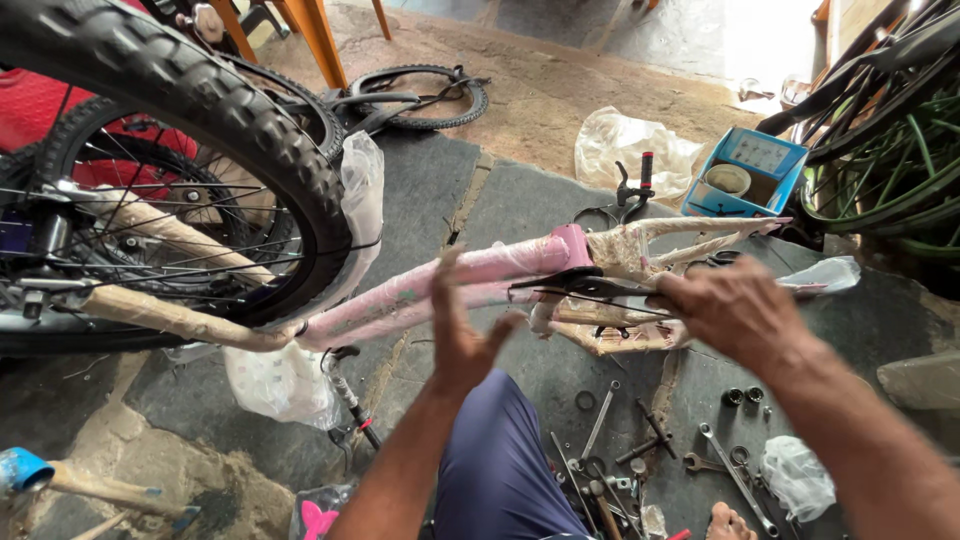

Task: The person works on a bicycle frame by hand and with tools, attaching a component and using pliers to tighten a metal cable.

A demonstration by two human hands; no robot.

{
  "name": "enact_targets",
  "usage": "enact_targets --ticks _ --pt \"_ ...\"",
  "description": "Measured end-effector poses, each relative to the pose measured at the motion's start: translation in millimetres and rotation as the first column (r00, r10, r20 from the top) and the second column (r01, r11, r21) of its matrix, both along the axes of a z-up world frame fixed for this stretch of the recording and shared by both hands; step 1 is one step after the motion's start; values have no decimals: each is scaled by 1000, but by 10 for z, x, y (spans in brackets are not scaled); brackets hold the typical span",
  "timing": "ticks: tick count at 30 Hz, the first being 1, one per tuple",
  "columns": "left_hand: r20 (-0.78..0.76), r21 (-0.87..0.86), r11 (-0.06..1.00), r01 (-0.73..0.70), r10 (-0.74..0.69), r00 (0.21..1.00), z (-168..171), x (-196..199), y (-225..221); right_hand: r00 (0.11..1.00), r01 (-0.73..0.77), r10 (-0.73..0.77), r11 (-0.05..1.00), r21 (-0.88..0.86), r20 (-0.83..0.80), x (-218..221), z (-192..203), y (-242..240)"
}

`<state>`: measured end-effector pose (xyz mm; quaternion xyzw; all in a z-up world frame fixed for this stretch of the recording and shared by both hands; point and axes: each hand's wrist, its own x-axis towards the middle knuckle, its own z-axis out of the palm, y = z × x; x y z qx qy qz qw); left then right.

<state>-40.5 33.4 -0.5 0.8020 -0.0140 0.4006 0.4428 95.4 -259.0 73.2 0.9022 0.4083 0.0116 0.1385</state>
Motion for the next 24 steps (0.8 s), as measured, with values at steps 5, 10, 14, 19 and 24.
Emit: enact_targets --ticks 5,10,14,19,24 --pt "298 -29 994 104 -91 950 1096 -46 -158 973 -45 167 815 -578 160 -207 696 724" --pt "278 800 594 -85 -242 930 2281 244 -525 905 -104 317 811 -575 283 -532 212 1565" --pt "-371 846 433 309 64 926 2248 -27 -109 845 -219 438 808 -547 308 -781 -42 1912" --pt "-300 488 850 196 -48 953 1267 -593 778 547 -771 810 586 -251 210 -1368 -85 1597" --pt "-245 -137 991 13 -46 968 -731 -852 492 623 503 193 644 576 -758 -1342 -1208 975"
